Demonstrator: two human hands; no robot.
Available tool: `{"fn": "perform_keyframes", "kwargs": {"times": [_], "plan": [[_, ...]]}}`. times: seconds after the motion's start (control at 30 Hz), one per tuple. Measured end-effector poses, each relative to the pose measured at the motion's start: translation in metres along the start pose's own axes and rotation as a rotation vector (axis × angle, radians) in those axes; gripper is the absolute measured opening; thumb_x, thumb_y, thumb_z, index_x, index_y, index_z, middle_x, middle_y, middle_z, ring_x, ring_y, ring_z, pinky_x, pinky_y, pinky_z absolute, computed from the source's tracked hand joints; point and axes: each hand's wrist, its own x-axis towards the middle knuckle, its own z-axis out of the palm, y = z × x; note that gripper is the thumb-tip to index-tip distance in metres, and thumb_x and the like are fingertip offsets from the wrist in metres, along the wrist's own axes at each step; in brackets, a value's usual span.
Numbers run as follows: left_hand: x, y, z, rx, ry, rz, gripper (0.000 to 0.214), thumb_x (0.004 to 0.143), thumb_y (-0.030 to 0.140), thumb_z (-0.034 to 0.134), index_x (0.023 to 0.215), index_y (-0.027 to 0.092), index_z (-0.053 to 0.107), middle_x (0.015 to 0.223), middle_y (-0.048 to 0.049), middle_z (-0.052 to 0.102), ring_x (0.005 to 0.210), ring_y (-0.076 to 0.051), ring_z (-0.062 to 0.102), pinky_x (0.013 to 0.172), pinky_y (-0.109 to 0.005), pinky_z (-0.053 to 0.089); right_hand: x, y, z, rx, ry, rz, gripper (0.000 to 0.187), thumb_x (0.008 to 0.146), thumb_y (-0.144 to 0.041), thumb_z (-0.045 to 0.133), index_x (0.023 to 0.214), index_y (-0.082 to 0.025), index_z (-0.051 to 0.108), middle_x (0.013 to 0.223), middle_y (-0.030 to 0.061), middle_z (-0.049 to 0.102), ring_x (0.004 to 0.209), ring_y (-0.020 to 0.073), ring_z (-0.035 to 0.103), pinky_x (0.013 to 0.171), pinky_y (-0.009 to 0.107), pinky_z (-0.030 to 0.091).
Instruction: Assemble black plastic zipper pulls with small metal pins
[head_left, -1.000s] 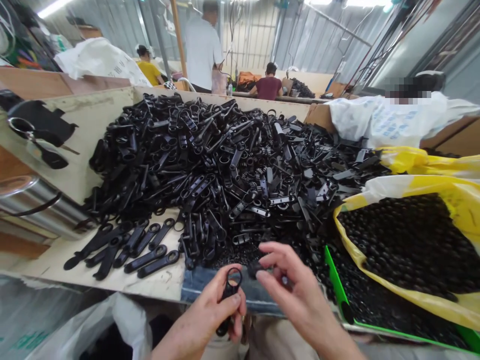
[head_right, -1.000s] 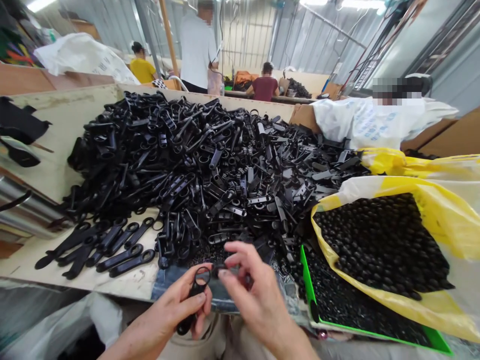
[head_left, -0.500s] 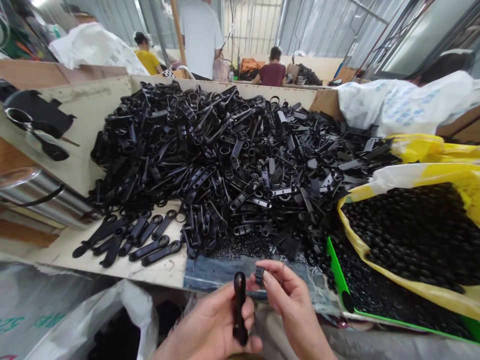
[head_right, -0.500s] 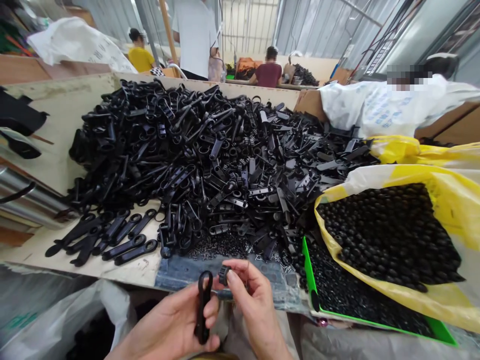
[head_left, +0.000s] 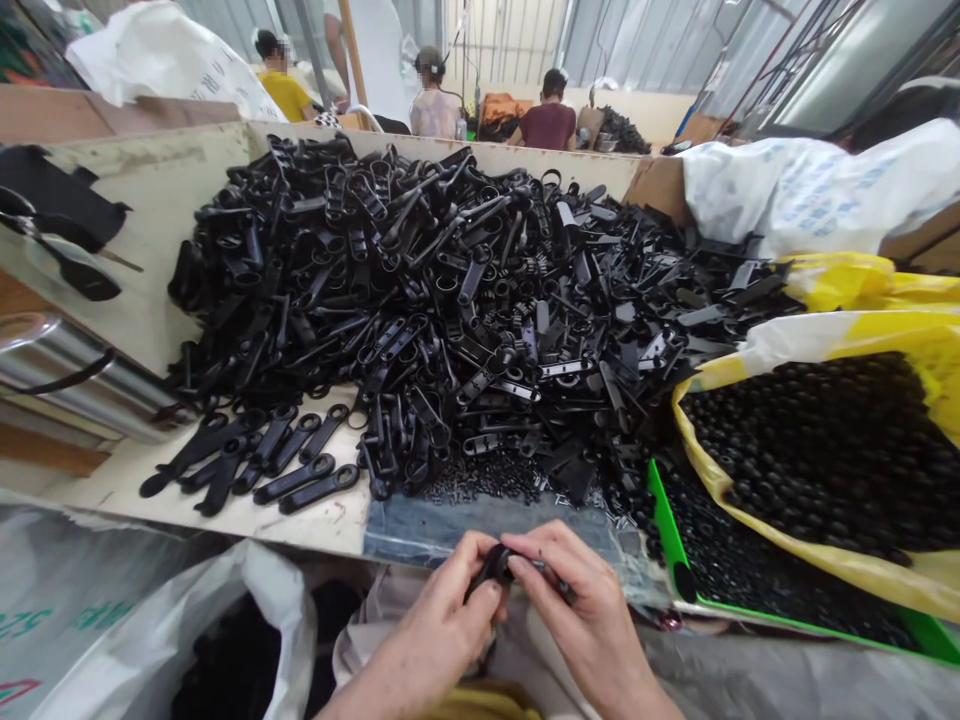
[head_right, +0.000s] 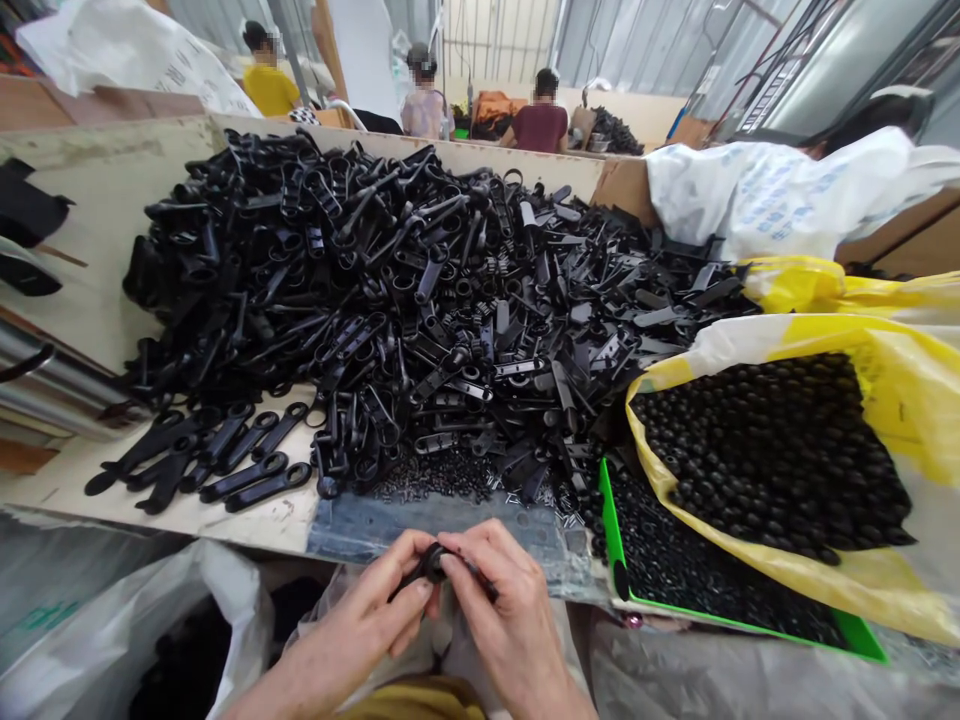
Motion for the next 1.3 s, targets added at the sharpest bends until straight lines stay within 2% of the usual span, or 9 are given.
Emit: {"fn": "perform_keyframes", "kwargs": {"times": [0.2, 0.37, 0.47, 0.57, 0.67, 0.8, 0.97, 1.13, 1.3], "plan": [[-0.006, 0.003, 0.002, -0.148, -0.023, -0.170, 0.041, 0.084, 0.038, 0.056, 0.119, 0.017, 0.051, 0.079, 0.0044, 0.052, 0.053, -0.007, 0.034, 0.052, -0.026, 0.021, -0.003, 0.004, -0.001, -0.114, -0.046, -0.134, 0.031, 0.100, -0.009, 0.057, 0.123, -0.023, 0.073, 0.093, 0.0037, 0.067, 0.080, 0.0149, 0.067, 0.068, 0.021, 0.054], [-0.008, 0.002, -0.001, -0.151, -0.022, -0.184, 0.040, 0.085, 0.038, 0.057, 0.120, 0.017, 0.057, 0.082, 0.0031, 0.055, 0.055, -0.008, 0.035, 0.054, -0.026, 0.024, -0.006, 0.003, -0.007, -0.191, -0.107, -0.159, 0.030, 0.102, -0.009, 0.054, 0.123, -0.021, 0.071, 0.092, 0.0048, 0.066, 0.077, 0.0151, 0.067, 0.065, 0.022, 0.055], [-0.006, -0.004, -0.002, 0.002, -0.002, -0.063, 0.032, 0.090, 0.037, 0.060, 0.118, 0.020, 0.064, 0.092, -0.0001, 0.062, 0.073, -0.013, 0.050, 0.066, -0.026, 0.038, -0.006, 0.001, -0.009, -0.224, -0.122, -0.178, 0.029, 0.102, -0.009, 0.053, 0.122, -0.020, 0.071, 0.092, 0.0056, 0.067, 0.076, 0.0152, 0.068, 0.065, 0.022, 0.056], [-0.003, -0.012, 0.000, 0.175, 0.053, 0.067, 0.023, 0.093, 0.036, 0.061, 0.109, 0.021, 0.070, 0.099, -0.0018, 0.068, 0.092, -0.019, 0.057, 0.081, -0.029, 0.043, -0.007, -0.004, -0.010, -0.256, -0.125, -0.199, 0.029, 0.102, -0.009, 0.052, 0.122, -0.019, 0.071, 0.092, 0.0063, 0.067, 0.074, 0.0150, 0.070, 0.064, 0.020, 0.057], [-0.004, -0.016, 0.004, 0.196, 0.074, 0.045, 0.022, 0.096, 0.037, 0.059, 0.107, 0.022, 0.071, 0.092, -0.0007, 0.069, 0.084, -0.019, 0.056, 0.078, -0.030, 0.044, -0.012, -0.009, -0.012, -0.275, -0.106, -0.200, 0.032, 0.100, -0.007, 0.053, 0.124, -0.021, 0.070, 0.092, 0.0063, 0.069, 0.075, 0.0150, 0.072, 0.066, 0.019, 0.058], [-0.009, -0.018, 0.008, 0.163, 0.076, 0.047, 0.023, 0.097, 0.041, 0.059, 0.110, 0.025, 0.071, 0.096, 0.0007, 0.069, 0.079, -0.017, 0.052, 0.076, -0.028, 0.043, -0.023, -0.006, -0.010, -0.233, -0.056, -0.176, 0.040, 0.098, -0.007, 0.057, 0.132, -0.026, 0.068, 0.094, 0.0054, 0.071, 0.080, 0.0164, 0.072, 0.068, 0.021, 0.059], [-0.012, -0.018, 0.015, 0.121, 0.085, 0.031, 0.034, 0.098, 0.053, 0.055, 0.106, 0.023, 0.068, 0.080, 0.0019, 0.061, 0.070, -0.016, 0.048, 0.067, -0.028, 0.040, -0.039, 0.003, 0.002, -0.131, 0.044, -0.125, 0.048, 0.098, -0.006, 0.058, 0.139, -0.029, 0.065, 0.093, 0.0051, 0.070, 0.079, 0.0172, 0.070, 0.069, 0.024, 0.058], [-0.018, -0.007, 0.009, 0.268, 0.030, 0.106, 0.037, 0.102, 0.053, 0.048, 0.120, 0.029, 0.069, 0.110, -0.0028, 0.074, 0.101, -0.023, 0.062, 0.090, -0.031, 0.044, -0.040, -0.005, -0.002, -0.083, 0.038, -0.038, 0.046, 0.097, -0.009, 0.064, 0.135, -0.033, 0.069, 0.090, 0.0022, 0.074, 0.072, 0.0158, 0.068, 0.065, 0.023, 0.056], [-0.029, -0.011, 0.001, 0.403, -0.019, -0.054, 0.059, 0.100, 0.061, 0.046, 0.149, 0.029, 0.053, 0.144, -0.0097, 0.063, 0.128, -0.032, 0.054, 0.109, -0.042, 0.037, -0.038, -0.014, -0.011, 0.013, -0.055, 0.008, 0.039, 0.099, -0.015, 0.064, 0.132, -0.034, 0.072, 0.080, 0.0003, 0.073, 0.066, 0.0159, 0.066, 0.061, 0.024, 0.053]]}}
